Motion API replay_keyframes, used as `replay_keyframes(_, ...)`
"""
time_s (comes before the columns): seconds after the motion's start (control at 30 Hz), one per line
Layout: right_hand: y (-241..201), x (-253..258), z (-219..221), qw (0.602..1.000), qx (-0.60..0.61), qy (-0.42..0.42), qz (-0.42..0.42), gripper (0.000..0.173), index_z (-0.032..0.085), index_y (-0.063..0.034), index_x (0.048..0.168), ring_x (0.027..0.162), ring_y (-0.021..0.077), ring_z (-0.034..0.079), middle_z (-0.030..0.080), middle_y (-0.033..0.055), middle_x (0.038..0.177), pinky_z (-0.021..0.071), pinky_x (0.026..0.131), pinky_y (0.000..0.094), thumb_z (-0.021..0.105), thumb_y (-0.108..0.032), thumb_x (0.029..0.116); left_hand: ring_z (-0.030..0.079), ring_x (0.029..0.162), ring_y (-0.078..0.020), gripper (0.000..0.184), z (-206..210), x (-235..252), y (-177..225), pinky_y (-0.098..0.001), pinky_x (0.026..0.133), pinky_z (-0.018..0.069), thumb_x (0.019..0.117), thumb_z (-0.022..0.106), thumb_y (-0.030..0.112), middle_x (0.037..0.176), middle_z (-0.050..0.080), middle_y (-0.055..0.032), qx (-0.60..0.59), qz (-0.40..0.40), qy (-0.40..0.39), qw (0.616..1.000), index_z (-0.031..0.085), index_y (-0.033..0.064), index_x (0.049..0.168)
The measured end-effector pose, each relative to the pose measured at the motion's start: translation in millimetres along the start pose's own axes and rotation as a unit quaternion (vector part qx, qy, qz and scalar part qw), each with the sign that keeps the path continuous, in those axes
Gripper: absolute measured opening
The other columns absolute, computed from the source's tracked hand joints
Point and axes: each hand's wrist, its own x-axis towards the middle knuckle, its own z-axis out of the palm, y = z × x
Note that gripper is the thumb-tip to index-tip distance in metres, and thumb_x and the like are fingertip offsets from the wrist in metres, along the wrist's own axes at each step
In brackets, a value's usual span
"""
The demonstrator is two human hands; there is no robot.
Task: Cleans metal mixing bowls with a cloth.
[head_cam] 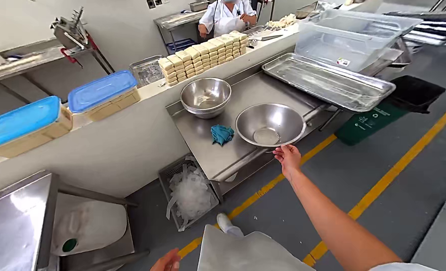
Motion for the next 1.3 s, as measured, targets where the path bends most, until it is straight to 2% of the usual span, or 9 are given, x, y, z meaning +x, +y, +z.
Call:
replay_keyframes(0.2, 12.4, -16.8, -10.3, 0.973, -0.185, -0.130, 0.037, 0.024, 0.061, 0.0022, 0.122, 0.076, 0.0179, 0.070, 0.070, 0.0111, 0.090, 0.0598, 0.070, 0.0337, 0.052, -0.014, 0.1080, 0.073, 0.093, -0.0167, 0.031, 46.6, 181.8, 1.8, -0.0345, 0.084, 0.0612, 0.1030, 0.052, 0.013, 0.104, 0.075, -0.0112, -0.168, -0.030, 0.010, 0.985, 0.064, -0.0049, 0.125)
replay_keyframes(0.37, 8.9, -19.5, -24.3, 0.945, -0.261, -0.194, 0.033, 0.014, 0.066, 0.0018, 0.110, 0.072, 0.0142, 0.071, 0.072, 0.0064, 0.083, 0.0613, 0.069, 0.0294, 0.056, -0.005, 0.1022, 0.072, 0.096, -0.0275, 0.031, 121.5, 366.0, 19.5, -0.0465, 0.088, 0.0586, 0.1068, 0.054, 0.016, 0.107, 0.072, -0.0185, -0.163, -0.117, -0.100, 0.975, 0.062, -0.0036, 0.129)
replay_keyframes(0.57, -18.1, 30.8, -31.2, 0.950, -0.230, -0.208, 0.017, 0.017, 0.067, -0.0011, 0.108, 0.073, 0.0122, 0.071, 0.072, 0.0018, 0.082, 0.0615, 0.069, 0.0269, 0.054, -0.010, 0.0999, 0.067, 0.108, -0.0448, 0.056, 197.7, 497.2, 36.3, -0.0648, 0.094, 0.0514, 0.0996, 0.066, 0.041, 0.117, 0.067, -0.0286, -0.041, -0.241, -0.044, 0.969, 0.060, -0.0040, 0.132)
replay_keyframes(0.63, -26.4, 58.8, -30.3, 0.943, -0.230, -0.239, 0.023, 0.017, 0.067, -0.0016, 0.109, 0.074, 0.0113, 0.071, 0.072, 0.0013, 0.084, 0.0615, 0.070, 0.0262, 0.054, -0.010, 0.0998, 0.064, 0.113, -0.0453, 0.038, 210.9, 509.3, 48.2, -0.0669, 0.098, 0.0473, 0.1021, 0.063, 0.029, 0.115, 0.068, -0.0282, 0.000, -0.219, -0.041, 0.975, 0.067, -0.0052, 0.118)
replay_keyframes(0.77, -62.7, 119.2, -12.0, 0.893, -0.299, -0.334, -0.046, 0.026, 0.070, -0.0029, 0.114, 0.092, 0.0131, 0.070, 0.072, 0.0062, 0.103, 0.0591, 0.083, 0.0318, 0.057, -0.022, 0.1022, 0.067, 0.093, -0.0258, 0.024, 217.5, 483.2, 111.3, -0.0468, 0.088, 0.0549, 0.1062, 0.049, 0.012, 0.103, 0.068, -0.0188, -0.161, -0.094, -0.032, 0.982, 0.062, -0.0061, 0.115)
replay_keyframes(0.93, -115.0, 179.1, 35.9, 0.793, -0.337, -0.390, -0.325, 0.038, 0.064, -0.0088, 0.137, 0.127, 0.0223, 0.061, 0.062, 0.0114, 0.139, 0.0546, 0.103, 0.0419, 0.060, -0.022, 0.1017, 0.067, 0.083, -0.0093, 0.023, 221.0, 451.0, 193.4, -0.0302, 0.079, 0.0575, 0.0966, 0.043, 0.009, 0.086, 0.068, 0.0002, -0.267, -0.019, -0.044, 0.963, 0.065, 0.0065, 0.099)
replay_keyframes(1.1, -133.3, 199.4, 60.4, 0.656, -0.234, -0.492, -0.522, 0.022, 0.077, -0.0158, 0.117, 0.137, 0.0264, 0.054, 0.065, 0.0112, 0.136, 0.0451, 0.115, 0.0435, 0.061, -0.021, 0.1033, 0.065, 0.076, -0.0049, 0.026, 235.1, 442.8, 227.7, -0.0251, 0.073, 0.0564, 0.0964, 0.041, 0.013, 0.082, 0.068, 0.0032, -0.373, -0.036, -0.083, 0.923, 0.067, 0.0140, 0.094)
replay_keyframes(1.2, -127.0, 202.7, 67.2, 0.649, -0.187, -0.502, -0.540, 0.020, 0.078, -0.0102, 0.104, 0.132, 0.0242, 0.059, 0.070, 0.0113, 0.127, 0.0477, 0.113, 0.0389, 0.061, -0.019, 0.1038, 0.067, 0.076, -0.0066, 0.031, 238.0, 447.6, 234.8, -0.0271, 0.072, 0.0578, 0.0984, 0.036, 0.017, 0.081, 0.069, 0.0017, -0.442, -0.098, -0.099, 0.886, 0.067, 0.0152, 0.093)
replay_keyframes(1.3, -133.4, 195.6, 73.6, 0.716, -0.147, -0.495, -0.470, 0.021, 0.069, -0.0030, 0.100, 0.123, 0.0203, 0.064, 0.071, 0.0109, 0.117, 0.0532, 0.107, 0.0358, 0.055, -0.018, 0.1052, 0.067, 0.075, -0.0085, 0.033, 242.4, 456.3, 231.7, -0.0286, 0.071, 0.0579, 0.1011, 0.034, 0.019, 0.080, 0.068, 0.0003, -0.419, -0.122, -0.120, 0.892, 0.065, 0.0127, 0.095)
